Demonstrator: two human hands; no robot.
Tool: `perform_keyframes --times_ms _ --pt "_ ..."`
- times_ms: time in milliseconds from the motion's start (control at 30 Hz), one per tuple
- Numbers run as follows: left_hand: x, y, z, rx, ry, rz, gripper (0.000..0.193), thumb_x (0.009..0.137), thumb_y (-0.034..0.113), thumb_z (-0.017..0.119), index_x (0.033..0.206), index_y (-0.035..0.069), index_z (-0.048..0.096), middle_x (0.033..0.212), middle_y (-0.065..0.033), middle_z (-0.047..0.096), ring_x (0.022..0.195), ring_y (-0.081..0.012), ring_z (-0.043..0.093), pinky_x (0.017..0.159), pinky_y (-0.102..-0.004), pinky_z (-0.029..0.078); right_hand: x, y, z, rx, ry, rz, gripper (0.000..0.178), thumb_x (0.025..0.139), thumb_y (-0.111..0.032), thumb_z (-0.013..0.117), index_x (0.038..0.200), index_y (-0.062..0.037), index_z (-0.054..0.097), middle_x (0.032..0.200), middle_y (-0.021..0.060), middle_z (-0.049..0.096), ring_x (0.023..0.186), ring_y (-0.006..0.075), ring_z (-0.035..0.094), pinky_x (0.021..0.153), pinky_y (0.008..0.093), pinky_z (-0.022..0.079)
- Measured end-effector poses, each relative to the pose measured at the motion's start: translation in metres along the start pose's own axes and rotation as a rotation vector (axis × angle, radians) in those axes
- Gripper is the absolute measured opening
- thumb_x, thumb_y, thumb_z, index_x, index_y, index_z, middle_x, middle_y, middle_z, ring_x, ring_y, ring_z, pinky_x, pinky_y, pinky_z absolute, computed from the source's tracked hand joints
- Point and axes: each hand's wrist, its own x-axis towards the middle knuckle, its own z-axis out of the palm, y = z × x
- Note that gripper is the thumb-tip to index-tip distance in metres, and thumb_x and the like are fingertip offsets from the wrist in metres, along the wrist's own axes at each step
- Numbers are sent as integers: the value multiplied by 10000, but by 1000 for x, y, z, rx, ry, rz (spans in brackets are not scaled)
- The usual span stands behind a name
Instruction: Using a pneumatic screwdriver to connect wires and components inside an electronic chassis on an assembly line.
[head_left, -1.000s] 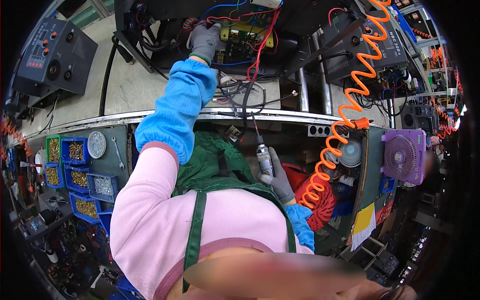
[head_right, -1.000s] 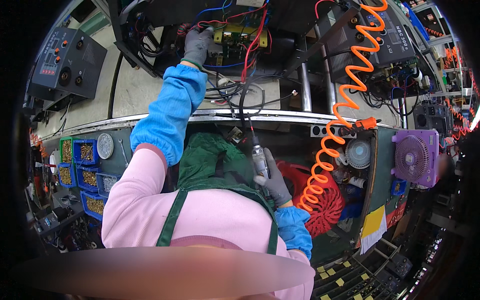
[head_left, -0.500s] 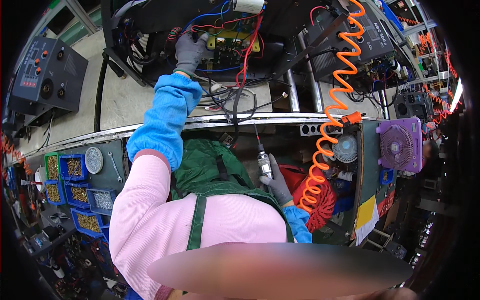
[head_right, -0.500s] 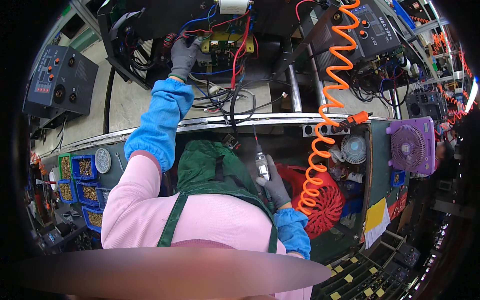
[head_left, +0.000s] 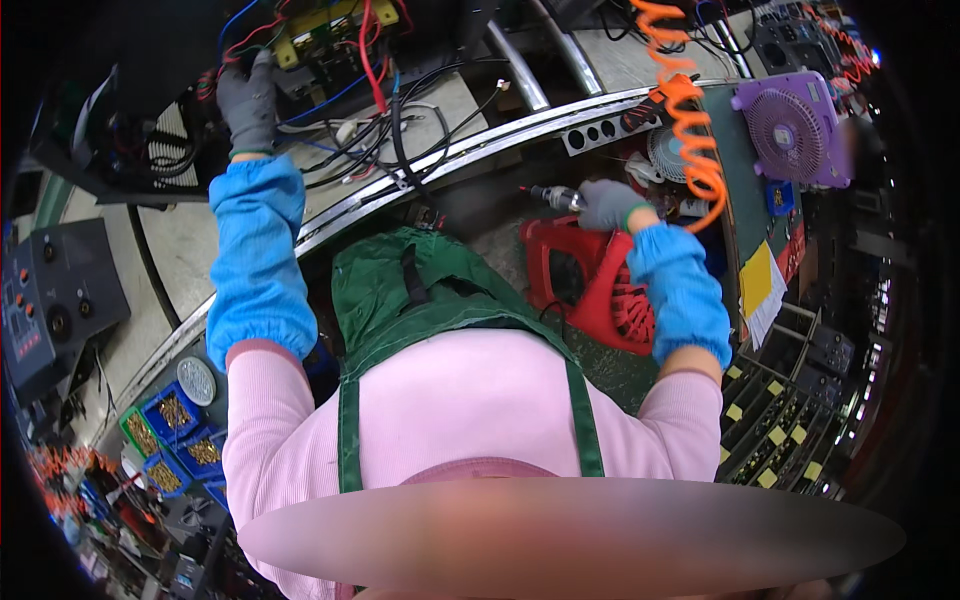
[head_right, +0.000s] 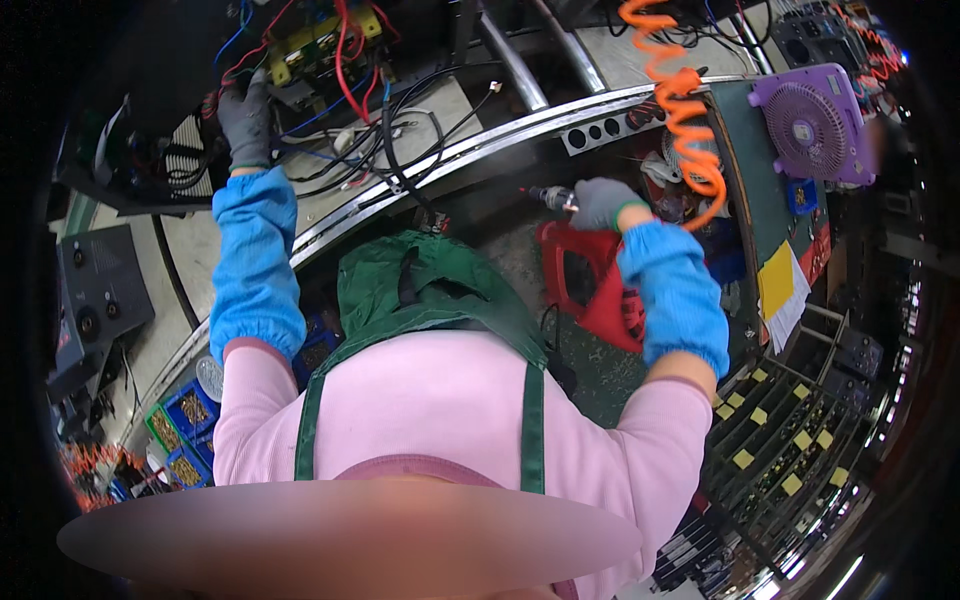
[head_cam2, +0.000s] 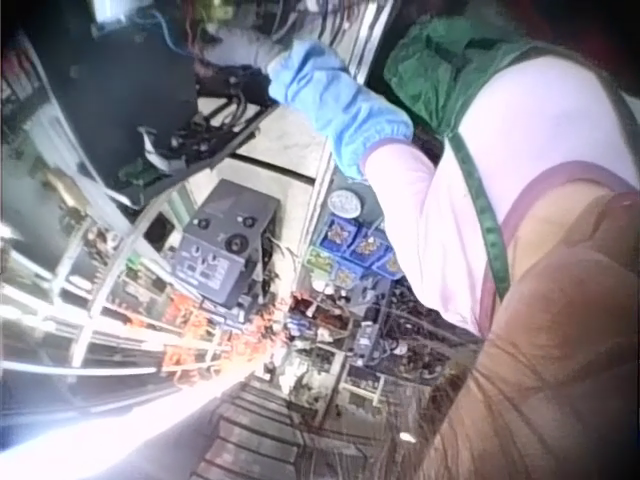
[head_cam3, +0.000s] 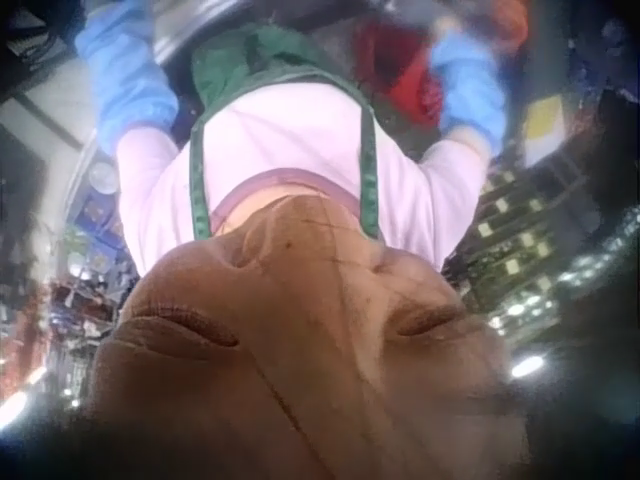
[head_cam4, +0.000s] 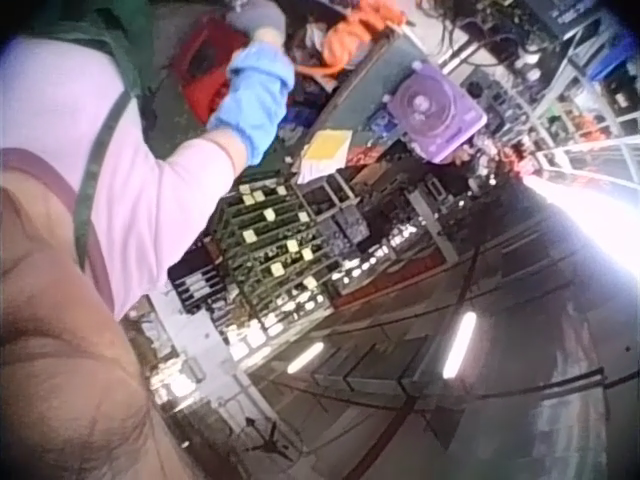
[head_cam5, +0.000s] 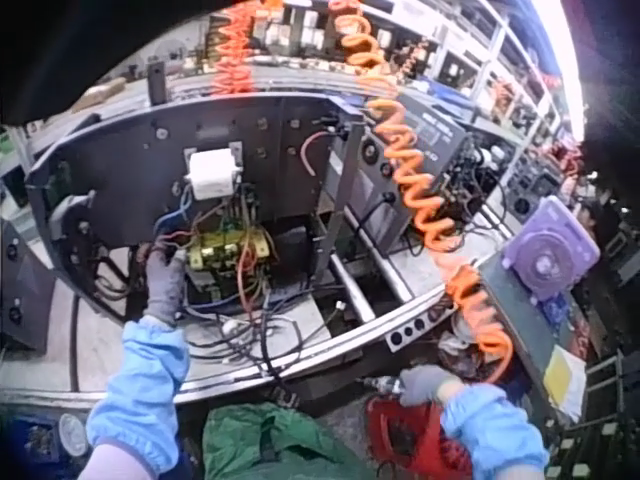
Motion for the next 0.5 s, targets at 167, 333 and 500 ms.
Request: perform_keyframes --times_ms 167,333,500 --pt "-5 34 5 -16 -77 -85 265 816 217 655 979 10 627 862 -99 662 775 -175 599 731 -308 458 17 6 -61 120 -223 179 404 840 -367 522 917 14 629 746 134 648 644 243 646 600 365 517" --pt "-13 31 -32 152 -8 -37 416 831 225 638 1154 -19 538 1011 -150 624 871 -214 575 798 -334 443 114 20 -46 -194 40 -67 619 775 -552 516 1276 -188 506 1347 157 449 1262 307 406 1059 431 266" --pt "-6 35 1 81 51 110 367 863 202 589 1144 -24 522 986 -146 621 829 -200 551 761 -323 433 318 150 149 -149 246 175 454 788 -377 558 1182 -152 579 1275 109 516 1171 305 484 958 448 375"
